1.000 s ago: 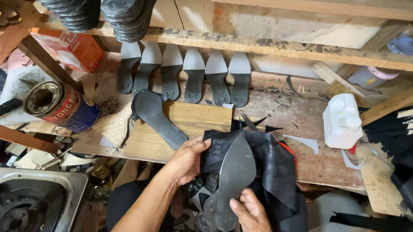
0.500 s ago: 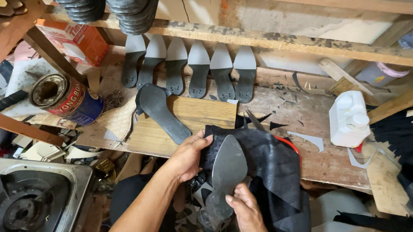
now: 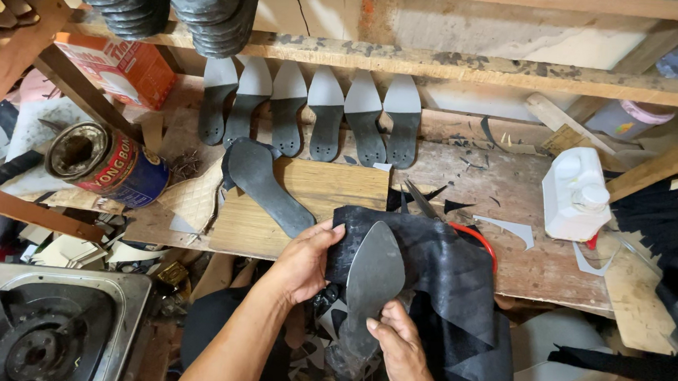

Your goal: The person uses red-handled scissors to cut black rubber sheets to the shape of shoe insoles. They repeatedly place a finished insole on the sheet as a template, cut around it, and set the trimmed piece aside. The process is repeated for several insoles.

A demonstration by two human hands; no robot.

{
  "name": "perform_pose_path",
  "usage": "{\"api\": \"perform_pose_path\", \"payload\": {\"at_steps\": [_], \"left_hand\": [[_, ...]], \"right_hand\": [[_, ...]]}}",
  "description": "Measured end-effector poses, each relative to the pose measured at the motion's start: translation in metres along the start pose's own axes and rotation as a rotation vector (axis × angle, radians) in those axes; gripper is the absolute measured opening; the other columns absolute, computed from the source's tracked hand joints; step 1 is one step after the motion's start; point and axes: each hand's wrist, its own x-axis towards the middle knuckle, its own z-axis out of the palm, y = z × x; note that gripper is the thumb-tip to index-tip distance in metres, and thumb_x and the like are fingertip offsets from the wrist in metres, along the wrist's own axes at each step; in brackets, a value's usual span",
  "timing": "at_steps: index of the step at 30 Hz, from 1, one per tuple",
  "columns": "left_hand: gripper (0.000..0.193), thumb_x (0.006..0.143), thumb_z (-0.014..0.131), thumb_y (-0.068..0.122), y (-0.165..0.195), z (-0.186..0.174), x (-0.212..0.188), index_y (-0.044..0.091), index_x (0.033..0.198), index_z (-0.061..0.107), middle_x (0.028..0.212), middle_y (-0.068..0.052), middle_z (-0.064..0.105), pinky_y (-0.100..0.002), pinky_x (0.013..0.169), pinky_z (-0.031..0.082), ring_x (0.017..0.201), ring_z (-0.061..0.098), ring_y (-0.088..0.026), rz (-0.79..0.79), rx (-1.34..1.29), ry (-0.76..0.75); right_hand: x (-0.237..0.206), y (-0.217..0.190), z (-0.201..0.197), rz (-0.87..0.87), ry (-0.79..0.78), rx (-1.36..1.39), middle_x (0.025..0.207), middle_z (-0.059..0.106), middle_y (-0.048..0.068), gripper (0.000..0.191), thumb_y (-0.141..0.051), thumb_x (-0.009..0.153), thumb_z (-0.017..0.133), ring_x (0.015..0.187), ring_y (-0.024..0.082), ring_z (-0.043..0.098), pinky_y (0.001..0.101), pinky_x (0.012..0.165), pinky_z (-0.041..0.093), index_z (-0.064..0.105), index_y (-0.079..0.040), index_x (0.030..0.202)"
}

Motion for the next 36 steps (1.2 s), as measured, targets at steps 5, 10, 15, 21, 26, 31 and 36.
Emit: {"api": "perform_pose_path", "payload": {"at_steps": [5,10,15,21,26,31,36], "left_hand": [[0.030,0.102,0.054,0.017,0.001,-0.005,0.004,0.002,0.127,0.062,0.115,-0.011,0.072,-0.040,0.090,0.059,0.103,0.070,-0.021,0.004,0.001,-0.022],[0.029,0.102,0.055,0.017,0.000,-0.008,0.007,0.002,0.126,0.062,0.114,-0.012,0.072,-0.041,0.088,0.060,0.102,0.070,-0.022,0.007,-0.023,-0.044],[0.030,0.101,0.054,0.015,0.001,-0.008,0.008,0.001,0.127,0.062,0.115,-0.011,0.072,-0.041,0.089,0.060,0.103,0.071,-0.022,0.009,-0.028,-0.046],[0.031,0.102,0.053,0.015,0.003,-0.006,0.006,0.001,0.128,0.062,0.116,-0.012,0.071,-0.041,0.089,0.060,0.104,0.070,-0.022,0.014,-0.023,-0.063],[0.033,0.101,0.052,0.016,0.006,-0.003,0.003,0.002,0.129,0.061,0.116,-0.012,0.072,-0.042,0.087,0.061,0.103,0.071,-0.022,0.005,-0.006,-0.046],[0.030,0.101,0.056,0.018,0.007,-0.003,0.004,0.001,0.124,0.062,0.114,-0.012,0.071,-0.042,0.085,0.062,0.101,0.072,-0.022,-0.001,-0.014,-0.029],[0.041,0.100,0.062,0.031,0.007,-0.004,0.007,-0.004,0.120,0.063,0.110,-0.015,0.072,-0.041,0.082,0.062,0.095,0.072,-0.023,-0.061,-0.010,-0.020]], "right_hand": [[0.004,-0.009,0.010,0.020,0.008,0.038,0.100,0.060,0.003,0.018,-0.002,0.094,0.059,0.088,0.009,0.051,0.0268,0.079,0.042,0.060,-0.002,0.112],[0.005,-0.014,0.013,0.048,0.012,0.098,0.104,0.061,0.002,0.021,-0.002,0.090,0.056,0.094,0.008,0.056,0.0249,0.086,0.045,0.058,-0.004,0.110],[0.007,-0.001,0.008,0.019,0.014,0.153,0.100,0.055,0.001,0.017,0.001,0.093,0.059,0.089,0.007,0.050,0.0246,0.080,0.042,0.055,-0.003,0.109],[0.008,0.010,0.003,0.025,0.028,0.180,0.097,0.051,-0.001,0.016,0.003,0.094,0.060,0.086,0.007,0.047,0.0247,0.079,0.042,0.054,-0.005,0.107],[0.007,0.005,0.007,0.038,0.021,0.159,0.098,0.054,0.000,0.016,0.001,0.092,0.058,0.089,0.008,0.051,0.0260,0.085,0.046,0.055,-0.005,0.106],[0.011,0.005,0.007,0.033,0.021,0.163,0.099,0.055,0.001,0.016,0.000,0.092,0.059,0.091,0.008,0.052,0.0266,0.086,0.045,0.055,-0.004,0.107],[0.013,0.008,0.004,0.034,0.009,0.195,0.102,0.055,0.001,0.018,0.000,0.092,0.059,0.094,0.009,0.052,0.0276,0.090,0.044,0.055,-0.004,0.110]]}}
